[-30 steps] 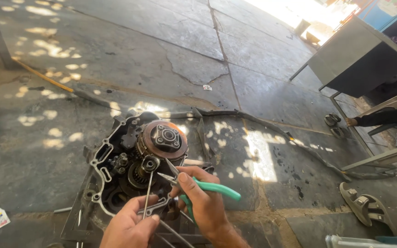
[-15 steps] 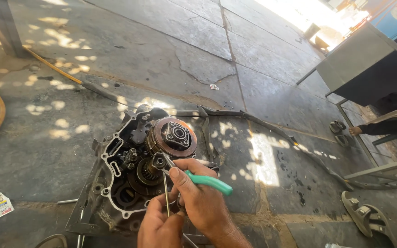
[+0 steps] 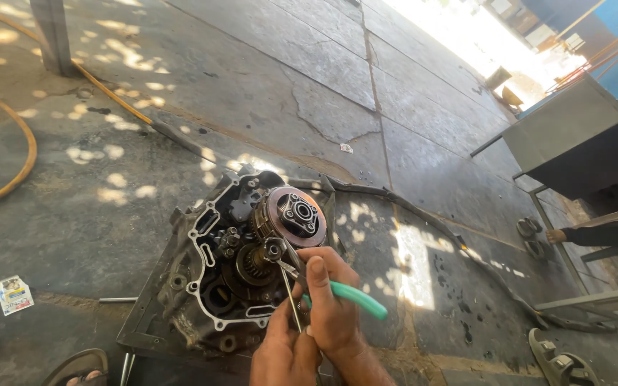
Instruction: The recorder is repairing a motorcycle engine using various tools.
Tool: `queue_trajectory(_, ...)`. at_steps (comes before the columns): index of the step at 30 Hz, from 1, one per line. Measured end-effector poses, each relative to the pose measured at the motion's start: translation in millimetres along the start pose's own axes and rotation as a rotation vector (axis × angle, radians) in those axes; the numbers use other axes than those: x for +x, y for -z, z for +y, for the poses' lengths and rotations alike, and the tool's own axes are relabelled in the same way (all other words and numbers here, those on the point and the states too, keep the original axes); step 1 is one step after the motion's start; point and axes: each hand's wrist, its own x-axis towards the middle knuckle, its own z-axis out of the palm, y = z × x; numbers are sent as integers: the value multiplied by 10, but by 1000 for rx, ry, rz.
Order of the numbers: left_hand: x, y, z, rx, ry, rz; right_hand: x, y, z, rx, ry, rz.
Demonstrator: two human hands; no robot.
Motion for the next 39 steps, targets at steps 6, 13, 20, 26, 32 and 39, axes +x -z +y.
queue_trajectory(6, 60, -67, -147, 97, -216, 46, -53, 74, 223, 99, 145, -24)
queue_trajectory(13, 100, -75, -286, 225, -200, 28, -63, 37, 281, 226, 65, 65)
queue_trajectory(20, 29, -84, -105, 127, -101, 86, 178, 188, 165, -113, 349, -139)
queue_trajectory(26, 110, -86, -290, 93, -130, 90, 63, 5, 334, 140, 72, 64)
queue_trajectory(32, 143, -84, -422, 159, -406, 133, -77, 5, 433, 268, 39, 135)
queue_trajectory(39, 164, 16, -498, 246, -367, 151, -95, -94, 497, 335, -16, 266)
